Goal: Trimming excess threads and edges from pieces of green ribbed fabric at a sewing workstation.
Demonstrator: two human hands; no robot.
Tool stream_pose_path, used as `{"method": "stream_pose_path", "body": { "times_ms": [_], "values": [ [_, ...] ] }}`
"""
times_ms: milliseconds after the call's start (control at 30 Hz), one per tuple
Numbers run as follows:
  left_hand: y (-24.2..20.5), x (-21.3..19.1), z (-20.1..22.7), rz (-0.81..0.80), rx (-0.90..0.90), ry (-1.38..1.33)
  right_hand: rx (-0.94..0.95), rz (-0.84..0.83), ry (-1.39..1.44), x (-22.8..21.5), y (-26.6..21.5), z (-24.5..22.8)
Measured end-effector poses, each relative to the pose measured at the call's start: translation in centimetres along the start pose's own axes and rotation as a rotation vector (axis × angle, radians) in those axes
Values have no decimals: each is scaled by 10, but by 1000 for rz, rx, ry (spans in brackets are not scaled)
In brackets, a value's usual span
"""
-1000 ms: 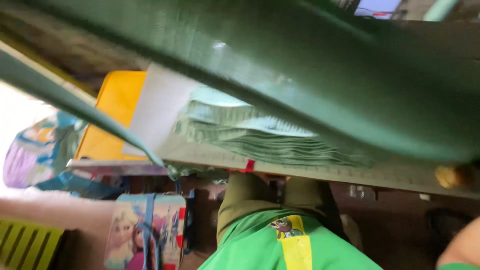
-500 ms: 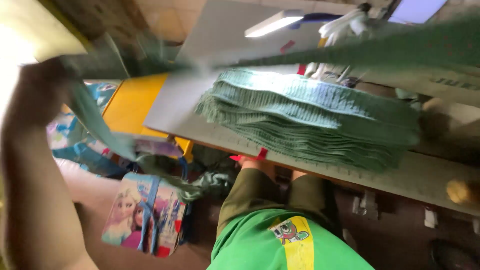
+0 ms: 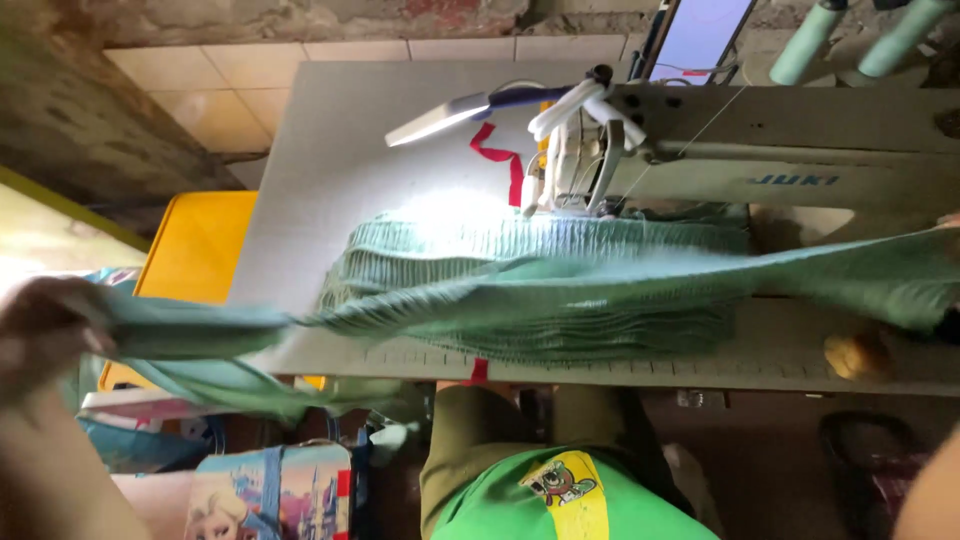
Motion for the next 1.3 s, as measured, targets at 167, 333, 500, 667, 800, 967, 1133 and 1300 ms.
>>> {"method": "stream_pose_path", "body": {
  "times_ms": [167,333,500,667,800,967,1133,1300],
  "values": [
    [86,17,-19,73,-264,280,502,218,77,71,30,-34],
    [88,44,-19,-27,-208,246,333,312,455,89,36,-45],
    [55,-110,-161,179,180,60,263,441,434,56,4,-16],
    [48,29,17,13,-27,336,-381,388,-738,57,-4,-75],
    [59,-6,-34,25,22,6,409,485,289,49,0,-40],
    [87,44,20,175,-100,67,448,547,303,64,20,-28],
    [114,49,-4,172,-175,120,397,496,310,81,30,-31],
    [123,84,-14,4,-246,352,15,497,-251,83,29,-98]
  ]
}}
Point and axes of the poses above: each hand's wrist, its own y-axis towards the middle knuckle, its own x-axis out of the palm, z = x × y, the point moved 9 cm from there along y, towards the middle knuckle, and after that the axes turned 3 degrees about -y, right-handed, at the moved point
